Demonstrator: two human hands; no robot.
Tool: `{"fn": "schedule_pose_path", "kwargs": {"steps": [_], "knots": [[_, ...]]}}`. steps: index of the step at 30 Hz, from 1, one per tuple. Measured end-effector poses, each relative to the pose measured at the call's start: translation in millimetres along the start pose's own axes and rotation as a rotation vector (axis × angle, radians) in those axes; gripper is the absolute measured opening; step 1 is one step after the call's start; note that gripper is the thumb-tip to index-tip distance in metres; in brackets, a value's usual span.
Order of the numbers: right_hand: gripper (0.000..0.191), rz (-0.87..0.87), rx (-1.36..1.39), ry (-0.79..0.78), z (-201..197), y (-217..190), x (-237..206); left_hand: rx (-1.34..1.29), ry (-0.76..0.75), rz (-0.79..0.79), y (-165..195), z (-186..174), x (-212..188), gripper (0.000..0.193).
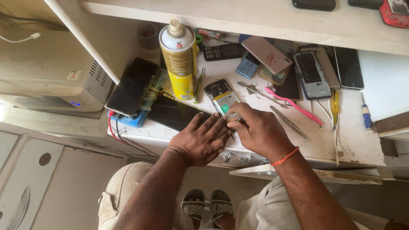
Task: The person repairs a disassembled smartphone on a cluttered workbench, using a screwdriver to work on the exposed internal board. They then press the display and back cover onto the phone body, press the edges to close it, and handle the reassembled phone.
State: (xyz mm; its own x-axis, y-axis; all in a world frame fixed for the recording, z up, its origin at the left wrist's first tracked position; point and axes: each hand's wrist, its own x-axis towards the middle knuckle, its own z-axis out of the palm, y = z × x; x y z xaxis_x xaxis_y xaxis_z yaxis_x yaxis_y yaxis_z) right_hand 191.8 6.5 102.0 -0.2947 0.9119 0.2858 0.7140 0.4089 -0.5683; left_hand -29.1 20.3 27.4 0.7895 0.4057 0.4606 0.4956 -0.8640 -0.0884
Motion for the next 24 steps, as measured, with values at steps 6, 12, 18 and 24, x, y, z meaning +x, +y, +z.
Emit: {"fn": "schedule_pose_path", "kwargs": {"steps": [6, 12, 18, 24], "knots": [[0.041, -0.019, 0.187, -0.007, -6, 3, -1, 0.012, -0.013, 0.001, -1, -1, 0, 0.049], [0.039, 0.184, 0.159, -0.050, 1, 20, -5, 0.007, -0.040, -0.016, 0, 0, 0, 0.052], [0.061, 0.077, 0.377, 0.215, 8, 51, -10, 0.031, -0.066, -0.027, 0, 1, -1, 0.056], [0.068, 0.321, 0.430, 0.495, -11, 93, -16, -0.011, -0.071, -0.111, 1, 5, -2, 0.070]]}}
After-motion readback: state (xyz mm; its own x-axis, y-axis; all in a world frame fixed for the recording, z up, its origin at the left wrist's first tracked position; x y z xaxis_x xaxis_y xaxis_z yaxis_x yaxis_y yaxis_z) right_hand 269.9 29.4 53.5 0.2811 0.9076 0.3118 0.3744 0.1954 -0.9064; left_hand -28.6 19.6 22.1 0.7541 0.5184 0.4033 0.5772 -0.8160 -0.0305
